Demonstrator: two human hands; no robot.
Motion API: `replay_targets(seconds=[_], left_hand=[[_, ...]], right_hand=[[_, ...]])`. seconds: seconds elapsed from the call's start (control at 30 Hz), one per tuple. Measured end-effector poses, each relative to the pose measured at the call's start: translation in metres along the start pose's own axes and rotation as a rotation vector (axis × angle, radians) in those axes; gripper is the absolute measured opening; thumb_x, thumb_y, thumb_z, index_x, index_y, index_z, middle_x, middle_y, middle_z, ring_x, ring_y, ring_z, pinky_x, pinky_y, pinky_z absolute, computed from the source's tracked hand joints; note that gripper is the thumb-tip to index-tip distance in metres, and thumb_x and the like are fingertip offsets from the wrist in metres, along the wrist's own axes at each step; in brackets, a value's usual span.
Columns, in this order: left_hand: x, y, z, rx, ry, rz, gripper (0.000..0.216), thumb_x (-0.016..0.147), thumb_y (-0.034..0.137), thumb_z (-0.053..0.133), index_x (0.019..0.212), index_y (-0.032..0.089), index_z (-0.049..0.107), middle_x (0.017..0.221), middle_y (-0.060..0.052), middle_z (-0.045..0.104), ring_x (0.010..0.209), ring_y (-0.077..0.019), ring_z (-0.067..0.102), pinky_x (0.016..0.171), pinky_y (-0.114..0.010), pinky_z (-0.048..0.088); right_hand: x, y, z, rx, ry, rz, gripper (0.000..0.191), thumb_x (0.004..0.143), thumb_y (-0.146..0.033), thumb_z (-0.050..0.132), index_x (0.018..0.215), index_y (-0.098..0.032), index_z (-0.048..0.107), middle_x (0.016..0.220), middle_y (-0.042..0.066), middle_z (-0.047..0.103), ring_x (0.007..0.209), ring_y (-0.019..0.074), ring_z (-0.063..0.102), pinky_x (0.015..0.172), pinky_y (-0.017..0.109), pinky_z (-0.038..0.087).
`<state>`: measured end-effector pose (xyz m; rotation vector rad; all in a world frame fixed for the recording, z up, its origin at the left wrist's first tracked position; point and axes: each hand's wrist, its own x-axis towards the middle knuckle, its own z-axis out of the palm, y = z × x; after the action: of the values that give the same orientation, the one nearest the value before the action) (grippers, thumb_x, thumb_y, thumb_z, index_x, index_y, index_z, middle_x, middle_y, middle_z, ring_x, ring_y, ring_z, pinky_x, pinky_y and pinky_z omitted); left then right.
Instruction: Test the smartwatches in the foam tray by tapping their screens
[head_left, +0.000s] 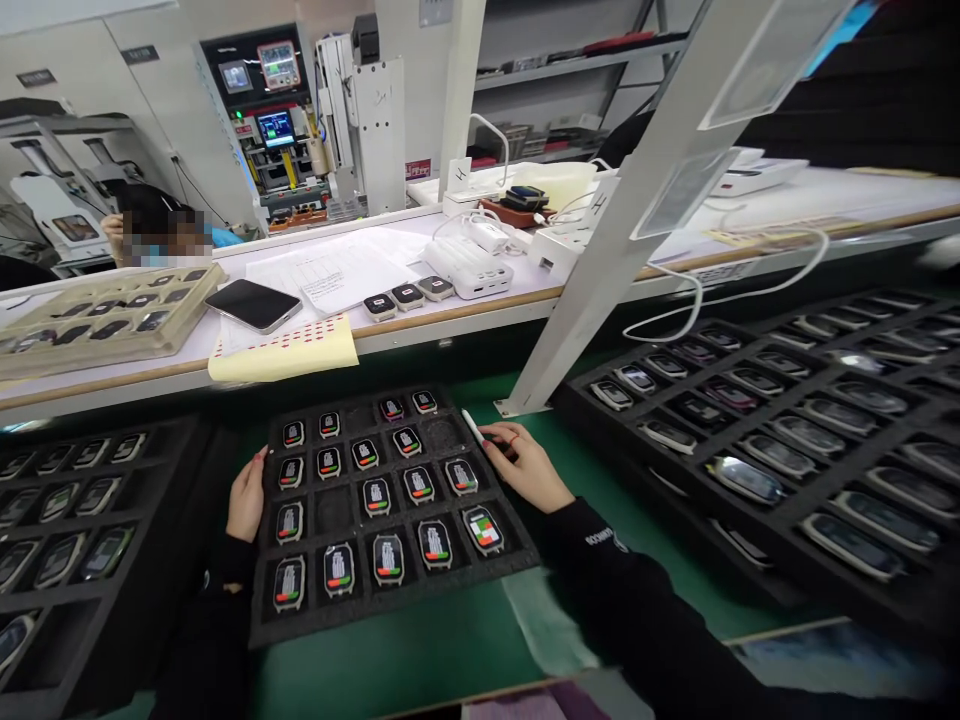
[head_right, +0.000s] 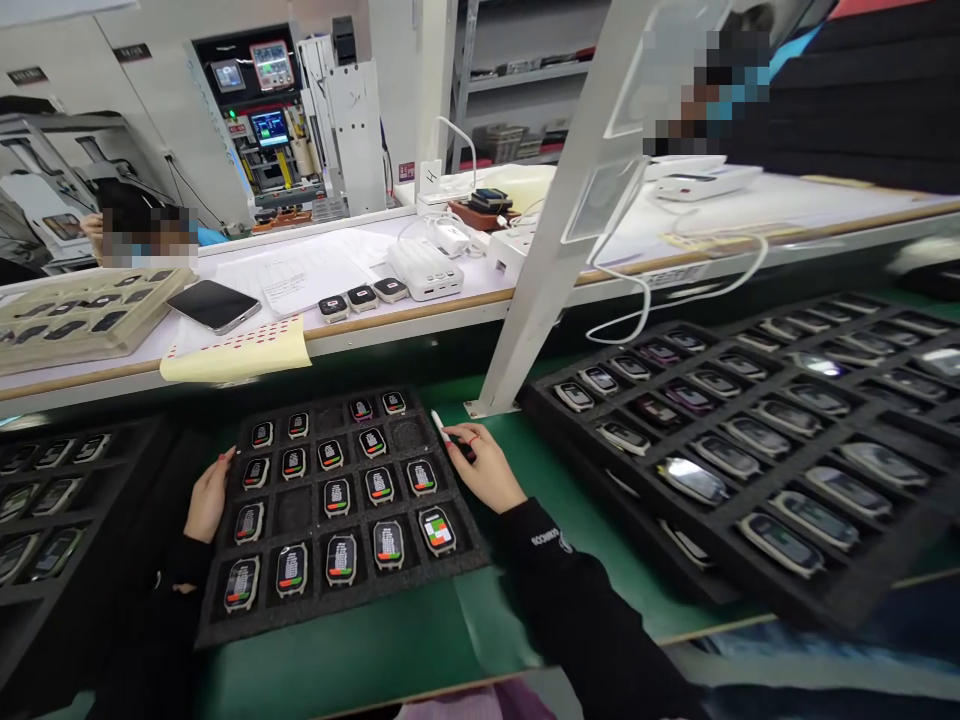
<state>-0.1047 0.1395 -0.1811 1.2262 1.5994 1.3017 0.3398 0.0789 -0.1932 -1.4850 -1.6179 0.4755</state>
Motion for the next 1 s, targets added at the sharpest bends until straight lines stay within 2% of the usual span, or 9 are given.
replay_targets(seconds=[0.1,0.2,0.3,0.37,0.43,0.73,1.0], left_hand=[[0.000,-0.002,-0.001,-0.008,0.004,0.005,0.050,0.088,0.048,0.053,0.121,0.012,0.064,0.133,-0.014,0.059,0.129,-0.0296,0.050,0.114,-0.045,0.034],[-0.003,0.000,-0.001,-0.001,0.006,0.005,0.047,0.089,0.043,0.052,0.122,0.011,0.064,0.132,-0.014,0.060,0.129,-0.0287,0.050,0.114,-0.044,0.033],[-0.005,0.003,0.000,0.013,0.009,0.005,0.045,0.090,0.040,0.052,0.122,0.010,0.063,0.133,-0.013,0.059,0.129,-0.0281,0.050,0.115,-0.043,0.033],[-0.005,0.004,0.001,0.020,0.004,0.009,0.046,0.090,0.039,0.051,0.123,0.010,0.062,0.134,-0.014,0.058,0.130,-0.0279,0.049,0.115,-0.042,0.033],[-0.005,0.004,0.001,0.024,0.000,0.016,0.046,0.090,0.038,0.051,0.124,0.008,0.061,0.135,-0.014,0.057,0.130,-0.0276,0.049,0.115,-0.042,0.033],[-0.007,0.002,-0.001,0.027,0.002,0.018,0.045,0.089,0.040,0.052,0.122,0.011,0.063,0.133,-0.013,0.059,0.130,-0.0272,0.049,0.115,-0.042,0.033],[-0.004,-0.004,-0.002,0.012,-0.012,0.042,0.054,0.086,0.050,0.056,0.123,0.011,0.063,0.134,-0.014,0.058,0.130,-0.0296,0.049,0.115,-0.044,0.032]], right_hand=[[-0.021,-0.011,0.001,0.097,0.003,0.016,0.032,0.098,-0.045,0.044,0.115,-0.024,0.060,0.118,0.010,0.056,0.107,0.0275,0.059,0.087,0.039,0.054],[-0.044,-0.022,0.001,0.186,-0.053,0.032,0.037,0.099,-0.046,0.046,0.129,-0.027,0.053,0.133,0.008,0.052,0.122,0.0272,0.051,0.101,0.042,0.048],[-0.062,-0.028,-0.003,0.346,-0.211,0.086,0.053,0.097,-0.042,0.052,0.146,-0.031,0.037,0.152,0.003,0.033,0.139,0.0267,0.031,0.116,0.046,0.028],[-0.067,-0.030,-0.007,0.434,-0.306,0.124,0.061,0.096,-0.039,0.054,0.151,-0.033,0.030,0.157,-0.001,0.021,0.144,0.0254,0.018,0.120,0.046,0.014],[-0.068,-0.031,-0.011,0.471,-0.359,0.148,0.065,0.095,-0.038,0.056,0.152,-0.034,0.027,0.159,-0.003,0.015,0.145,0.0249,0.012,0.120,0.046,0.009],[-0.067,-0.039,-0.012,0.410,-0.371,0.163,0.070,0.095,-0.044,0.057,0.154,-0.032,0.022,0.159,-0.003,0.011,0.145,0.0250,0.010,0.121,0.046,0.009],[-0.066,-0.038,-0.013,0.586,-0.338,0.221,0.063,0.096,-0.042,0.053,0.152,-0.032,0.027,0.157,-0.003,0.023,0.144,0.0247,0.018,0.119,0.044,0.020]])
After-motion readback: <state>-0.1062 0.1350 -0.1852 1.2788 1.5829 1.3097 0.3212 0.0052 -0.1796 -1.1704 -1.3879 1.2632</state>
